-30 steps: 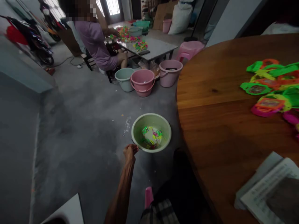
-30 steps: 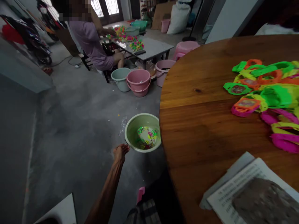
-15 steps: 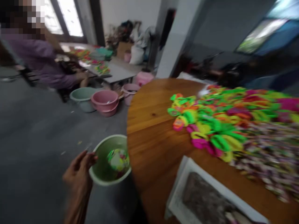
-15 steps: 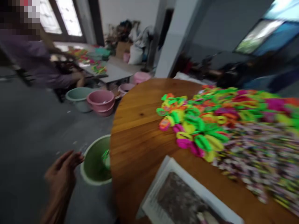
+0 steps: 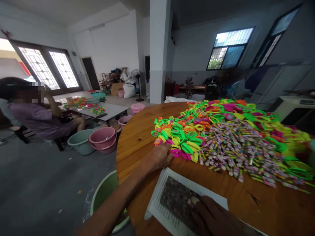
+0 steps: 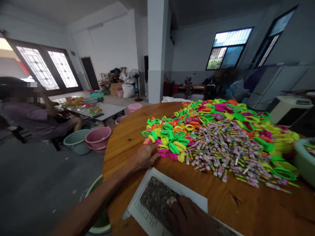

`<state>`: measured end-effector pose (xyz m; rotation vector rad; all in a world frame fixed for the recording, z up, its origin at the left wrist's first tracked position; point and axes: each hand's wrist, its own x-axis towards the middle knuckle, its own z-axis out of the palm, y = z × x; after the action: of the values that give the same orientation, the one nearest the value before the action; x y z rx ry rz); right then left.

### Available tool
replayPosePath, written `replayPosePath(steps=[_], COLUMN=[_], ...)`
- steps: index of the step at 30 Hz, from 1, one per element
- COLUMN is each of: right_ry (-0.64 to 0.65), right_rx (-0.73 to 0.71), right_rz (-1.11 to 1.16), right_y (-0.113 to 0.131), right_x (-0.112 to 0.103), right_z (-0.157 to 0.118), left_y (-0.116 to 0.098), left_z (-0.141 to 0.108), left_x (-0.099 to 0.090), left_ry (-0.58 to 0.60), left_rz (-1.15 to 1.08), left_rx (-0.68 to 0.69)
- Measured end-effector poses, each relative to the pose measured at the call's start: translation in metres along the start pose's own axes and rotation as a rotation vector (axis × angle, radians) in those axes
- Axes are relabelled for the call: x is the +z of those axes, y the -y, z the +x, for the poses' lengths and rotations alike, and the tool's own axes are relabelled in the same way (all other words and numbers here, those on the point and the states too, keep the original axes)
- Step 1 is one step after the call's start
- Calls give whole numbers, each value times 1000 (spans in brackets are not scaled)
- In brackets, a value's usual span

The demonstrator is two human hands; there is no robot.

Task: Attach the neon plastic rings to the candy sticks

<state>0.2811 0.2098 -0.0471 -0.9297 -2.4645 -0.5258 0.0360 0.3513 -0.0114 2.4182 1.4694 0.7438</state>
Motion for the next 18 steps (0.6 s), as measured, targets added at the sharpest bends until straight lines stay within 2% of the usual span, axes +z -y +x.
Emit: replayPosePath(steps=[4, 7, 10, 14, 18], right_ry=[6, 24, 36, 113, 165], right_rx=[30, 54, 149, 267, 284], right_rz=[61, 145, 245, 336, 365], right_y=[8, 10, 12, 15, 13], right_x=[-4, -14, -24, -33, -39], right_z=[6, 11, 14, 16, 19], left_y=[-7, -14, -26, -48, -63], left_z=[12, 8, -8, -40, -60], left_x=[10, 8, 0, -14, -23], left_ry=[-1, -4, 14, 95, 166], left_rz=[44, 52, 48, 28, -93], left_rx=[-11, 1, 33, 104, 161])
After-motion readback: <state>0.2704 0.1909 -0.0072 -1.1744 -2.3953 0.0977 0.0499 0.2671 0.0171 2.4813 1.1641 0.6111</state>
